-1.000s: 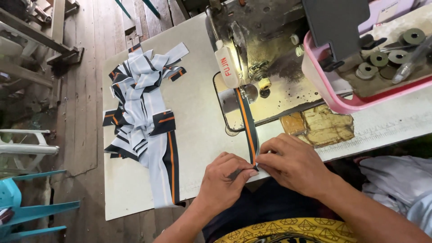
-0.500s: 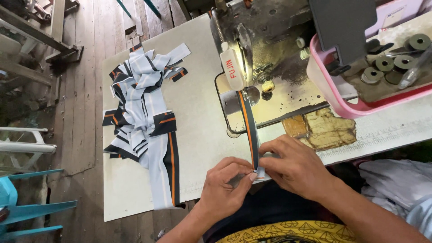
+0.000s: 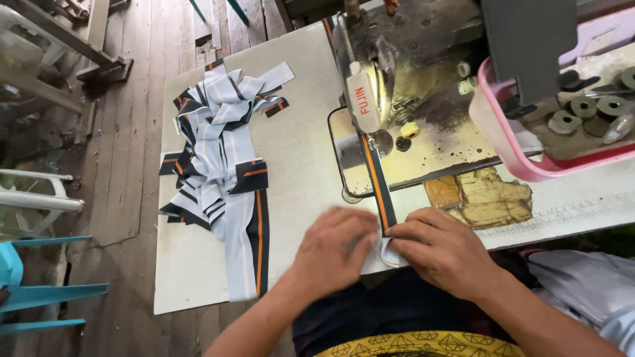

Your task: The person is sewing fabric strips by aligning them with a guide tape and feeding them through an industrial sewing machine.

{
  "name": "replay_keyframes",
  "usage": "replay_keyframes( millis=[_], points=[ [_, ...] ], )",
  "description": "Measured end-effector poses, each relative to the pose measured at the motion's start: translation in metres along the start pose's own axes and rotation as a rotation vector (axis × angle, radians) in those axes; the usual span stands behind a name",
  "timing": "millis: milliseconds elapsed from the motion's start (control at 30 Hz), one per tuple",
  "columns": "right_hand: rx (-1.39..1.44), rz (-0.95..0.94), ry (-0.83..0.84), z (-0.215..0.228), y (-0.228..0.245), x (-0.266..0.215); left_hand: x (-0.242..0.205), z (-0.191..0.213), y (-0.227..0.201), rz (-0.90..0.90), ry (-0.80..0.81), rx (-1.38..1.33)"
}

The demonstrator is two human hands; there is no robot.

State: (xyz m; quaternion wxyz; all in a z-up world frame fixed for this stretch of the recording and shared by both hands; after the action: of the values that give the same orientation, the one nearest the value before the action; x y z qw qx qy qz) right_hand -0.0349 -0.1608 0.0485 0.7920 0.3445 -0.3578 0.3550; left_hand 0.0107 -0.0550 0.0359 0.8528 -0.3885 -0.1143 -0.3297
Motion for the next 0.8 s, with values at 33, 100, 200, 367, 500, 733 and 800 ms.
replay_keyframes(
  millis=[33, 100, 200, 367, 500, 733, 800],
  points=[
    [0.006, 0.004, 0.003, -0.001, 0.0, -0.001, 0.006, 0.0, 0.007, 0.005, -0.005, 0.003],
    [-0.033, -0.001, 0.055, -0.007, -0.003, -0.005, 0.022, 0.015, 0.01, -0.108, -0.165, 0.077],
    [0.013, -0.026, 0.07, -0.008, -0.005, -0.004, 0.035, 0.016, 0.01, -0.18, -0.271, 0.125],
    [0.022, -0.056, 0.103, -0.013, -0.01, -0.007, 0.038, -0.005, 0.025, -0.143, -0.219, 0.314],
    [0.038, -0.029, 0.076, -0.01, -0.006, -0.004, 0.034, -0.004, 0.029, -0.136, -0.246, 0.262],
    [0.079, -0.012, 0.032, -0.006, -0.003, 0.0, 0.03, -0.008, 0.028, -0.172, -0.162, 0.377],
    [0.097, -0.041, 0.05, -0.008, -0.005, 0.0, 0.029, -0.007, 0.025, -0.184, -0.18, 0.388]
  ],
)
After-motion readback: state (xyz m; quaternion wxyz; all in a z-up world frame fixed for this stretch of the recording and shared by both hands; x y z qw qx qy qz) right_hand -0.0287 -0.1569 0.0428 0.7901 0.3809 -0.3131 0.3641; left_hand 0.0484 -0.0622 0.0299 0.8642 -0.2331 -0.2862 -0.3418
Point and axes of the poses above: each hand's wrist, its own x-axis towards the middle knuckle, its own z-axis out of the back of the hand, y = z × x, the point moved 10 cm from there along x, towards the middle knuckle, and after that the axes turned 14 degrees about -y, right-handed, at the moved point
